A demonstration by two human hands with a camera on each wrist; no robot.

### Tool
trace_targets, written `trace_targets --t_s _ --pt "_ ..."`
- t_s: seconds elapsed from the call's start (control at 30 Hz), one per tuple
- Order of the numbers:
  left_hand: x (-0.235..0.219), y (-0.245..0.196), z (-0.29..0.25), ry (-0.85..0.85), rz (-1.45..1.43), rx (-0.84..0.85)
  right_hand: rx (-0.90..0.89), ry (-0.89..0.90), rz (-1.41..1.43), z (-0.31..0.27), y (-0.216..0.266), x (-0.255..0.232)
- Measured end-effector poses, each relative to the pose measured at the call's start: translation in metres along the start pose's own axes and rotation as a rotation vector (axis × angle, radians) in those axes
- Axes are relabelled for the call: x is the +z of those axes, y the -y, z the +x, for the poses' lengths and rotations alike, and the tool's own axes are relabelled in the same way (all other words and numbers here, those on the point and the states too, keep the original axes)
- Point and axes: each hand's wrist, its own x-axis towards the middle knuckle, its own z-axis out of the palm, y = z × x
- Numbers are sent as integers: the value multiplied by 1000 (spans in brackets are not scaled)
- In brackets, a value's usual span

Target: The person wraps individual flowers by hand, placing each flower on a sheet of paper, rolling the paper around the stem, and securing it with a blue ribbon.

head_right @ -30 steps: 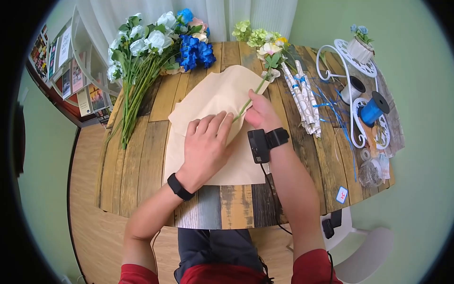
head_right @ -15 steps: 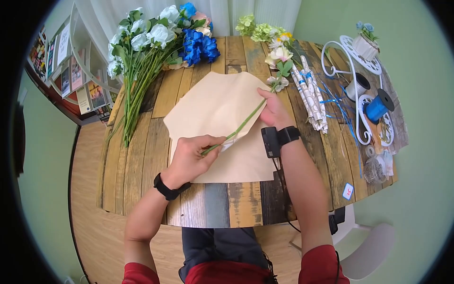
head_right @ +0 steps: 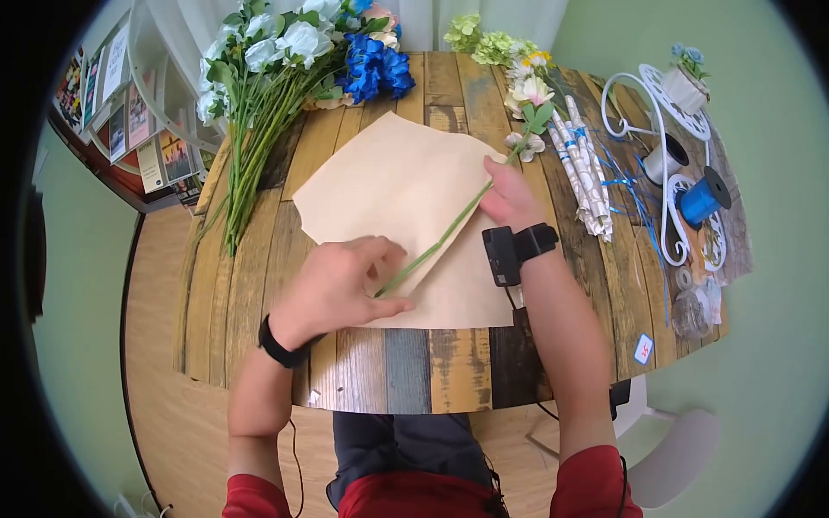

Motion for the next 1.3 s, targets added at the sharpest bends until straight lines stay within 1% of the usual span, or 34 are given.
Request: trace_targets --t_s 0.03,0.1,0.13,0.2,0.23,0.3,0.33,0.4,0.43,0.5,0.53,0.6,0.63,0.7,0.73,0.77,0.8,0.83,0.9,0.93,0.97,1.0,1.03,1.07,1.1,1.13,1.17,1.2,1.23,1.3 --pt "4 -6 1 2 -3 2 -2 -4 0 -3 -3 5" --pt "13 -16 2 -271 230 160 -6 18 -34 -8 -8 13" --pt "20 -15 1 -269 225 159 -5 13 -35 -9 -10 15" --pt "36 -8 0 -175 492 80 17 43 -41 -10 -14 20" --pt "39 -7 -2 -176 489 80 17 42 -43 -10 -15 23" --pt "41 -4 -7 -37 605 -51 5 23 -52 -11 -17 27" --pt "39 -4 -7 -36 607 -47 2 23 -49 -10 -17 28" --pt "36 -4 -8 -184 564 -43 -63 19 -89 -12 -15 30" --pt "35 -5 -8 -184 563 -42 -65 17 -90 -13 -13 31" --pt "34 -6 -7 -201 526 -51 -203 61 -164 -18 -7 35" --pt "34 -5 -7 -202 525 -51 -203 61 -165 -20 -1 38" --pt "34 -2 -8 -253 458 -26 -289 180 -110 -24 14 45" --pt "32 -2 -7 -255 457 -25 -290 181 -111 -30 20 49" --pt "25 -1 -4 -363 307 -74 -251 353 78 -44 32 59" --pt "24 2 -2 -365 306 -73 -197 411 152 -50 36 61" --pt "24 6 -1 -384 216 -124 -197 411 150 -51 38 61" --pt "24 10 1 -403 126 -174 -183 482 174 -52 40 60" --pt "24 13 2 -405 126 -175 -169 553 199 -53 41 60" --pt "23 17 6 -431 -129 -156 -199 567 186 -51 41 58" --pt "22 20 7 -434 -129 -157 -231 578 175 -51 42 57" --pt "22 23 7 -372 -306 -267 -229 580 174 -52 43 57" --pt "21 26 7 -307 -484 -376 -226 683 163 -55 45 57" --pt "19 28 8 -310 -485 -378 -222 786 153 -57 46 59" --pt "18 30 8 -267 -566 -407 -219 787 151 -59 46 60" --pt "17 31 8 -223 -646 -435 -275 735 80 -61 46 62" --pt "18 31 8 -224 -646 -435 -331 682 9 -61 46 63" --pt "20 32 9 -174 -677 -430 -330 681 9 -59 44 62" --pt "22 33 8 -123 -709 -425 -397 597 -49 -54 40 59" --pt "21 31 9 -123 -709 -426 -465 512 -106 -49 38 56" --pt "21 28 9 -118 -646 -384 -464 505 -116 -41 38 52"
